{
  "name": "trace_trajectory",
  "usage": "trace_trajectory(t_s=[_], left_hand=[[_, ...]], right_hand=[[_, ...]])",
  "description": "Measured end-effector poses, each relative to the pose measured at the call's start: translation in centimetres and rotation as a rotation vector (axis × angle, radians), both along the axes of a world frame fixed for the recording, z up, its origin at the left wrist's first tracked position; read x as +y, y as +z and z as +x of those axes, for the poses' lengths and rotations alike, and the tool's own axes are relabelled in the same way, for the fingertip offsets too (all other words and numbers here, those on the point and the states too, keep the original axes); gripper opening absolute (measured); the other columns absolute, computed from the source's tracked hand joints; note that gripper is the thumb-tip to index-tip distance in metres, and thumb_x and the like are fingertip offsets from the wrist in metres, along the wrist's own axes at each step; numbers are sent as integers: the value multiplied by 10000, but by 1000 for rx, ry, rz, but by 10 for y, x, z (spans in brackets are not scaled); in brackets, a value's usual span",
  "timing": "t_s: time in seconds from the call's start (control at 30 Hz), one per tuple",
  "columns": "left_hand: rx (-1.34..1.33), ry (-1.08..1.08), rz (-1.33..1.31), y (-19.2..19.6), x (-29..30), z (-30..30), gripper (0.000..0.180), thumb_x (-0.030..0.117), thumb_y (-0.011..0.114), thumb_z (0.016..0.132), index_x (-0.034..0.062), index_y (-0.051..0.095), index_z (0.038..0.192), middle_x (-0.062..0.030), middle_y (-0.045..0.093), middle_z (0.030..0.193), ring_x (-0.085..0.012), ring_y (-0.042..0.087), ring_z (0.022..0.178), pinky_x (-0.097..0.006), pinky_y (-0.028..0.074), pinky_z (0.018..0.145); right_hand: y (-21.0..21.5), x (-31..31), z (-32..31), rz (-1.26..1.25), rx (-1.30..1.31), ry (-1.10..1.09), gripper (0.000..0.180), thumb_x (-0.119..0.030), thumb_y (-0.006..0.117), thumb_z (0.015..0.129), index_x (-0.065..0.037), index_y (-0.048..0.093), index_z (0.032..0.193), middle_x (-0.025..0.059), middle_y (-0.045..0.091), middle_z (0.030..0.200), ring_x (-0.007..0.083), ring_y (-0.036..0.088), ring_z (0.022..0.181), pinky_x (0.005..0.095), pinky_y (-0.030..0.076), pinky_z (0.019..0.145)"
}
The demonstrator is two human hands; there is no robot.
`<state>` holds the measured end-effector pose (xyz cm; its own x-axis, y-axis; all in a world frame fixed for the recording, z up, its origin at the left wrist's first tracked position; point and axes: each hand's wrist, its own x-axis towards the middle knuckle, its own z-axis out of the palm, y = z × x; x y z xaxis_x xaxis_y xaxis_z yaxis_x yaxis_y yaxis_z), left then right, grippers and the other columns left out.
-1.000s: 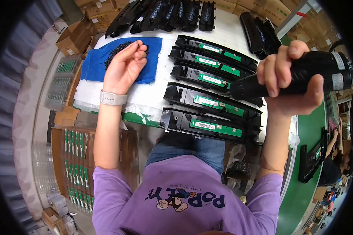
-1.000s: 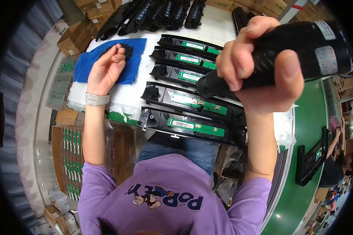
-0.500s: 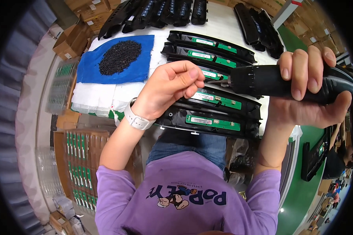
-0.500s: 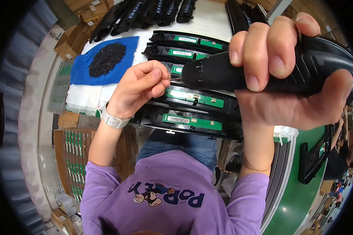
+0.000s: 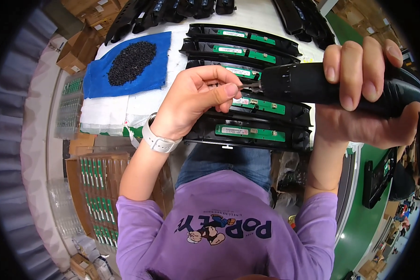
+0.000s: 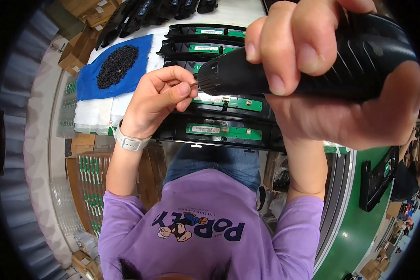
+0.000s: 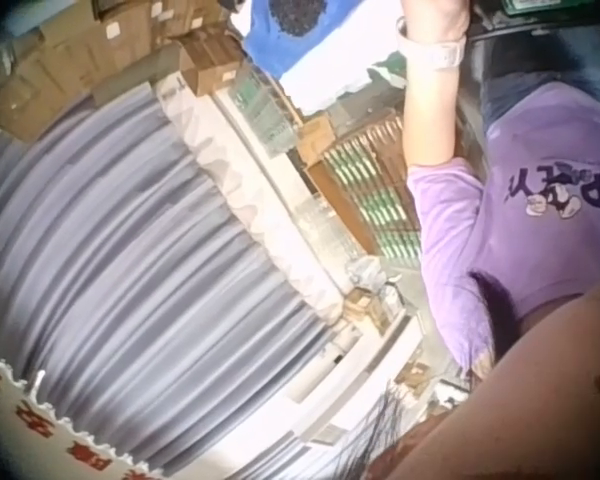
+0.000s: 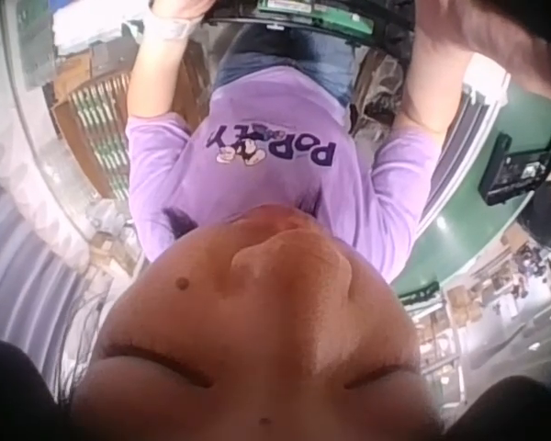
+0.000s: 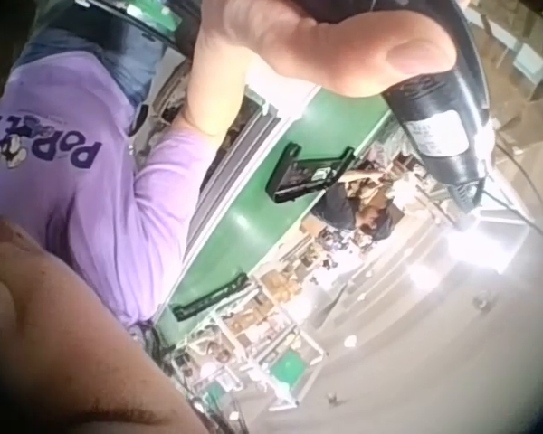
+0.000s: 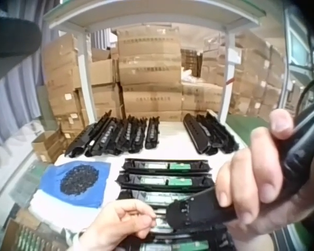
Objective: Assembling toner cartridges by installing circuit boards and fastening them with an electric screwdriver.
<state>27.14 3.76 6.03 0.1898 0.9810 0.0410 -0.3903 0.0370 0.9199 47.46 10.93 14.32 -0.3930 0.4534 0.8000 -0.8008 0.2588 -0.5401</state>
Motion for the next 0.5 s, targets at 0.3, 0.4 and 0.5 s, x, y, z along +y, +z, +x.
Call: trace_trajectory(t_s=[0.3, 0.4, 0.5], left_hand=[[110, -37, -37, 0, -1, 5, 179, 138, 622, 866, -13, 604, 962, -78, 626, 846, -87, 516, 633, -196, 420, 575], [196, 51, 69, 0, 0, 10, 204, 165, 587, 892, -10, 597, 995, -72, 626, 888, -86, 539, 724, -198, 428, 635], [37, 188, 67, -1, 9, 2, 221, 133, 436, 940, -27, 547, 1046, -116, 615, 997, -145, 579, 896, -240, 447, 794]], right_hand=[[-6, 2, 5, -63, -4, 51, 524, -441, 627, 747, -54, 489, 1072, -33, 465, 702, 90, 452, 523, 288, 365, 649], [-7, 14, 16, -91, -64, 136, 514, -433, 619, 764, -49, 477, 1075, -25, 466, 694, 93, 456, 512, 279, 367, 636], [-11, 17, 34, -69, -229, 50, 513, -443, 574, 807, -27, 460, 1083, -14, 469, 682, 85, 452, 486, 263, 370, 584]])
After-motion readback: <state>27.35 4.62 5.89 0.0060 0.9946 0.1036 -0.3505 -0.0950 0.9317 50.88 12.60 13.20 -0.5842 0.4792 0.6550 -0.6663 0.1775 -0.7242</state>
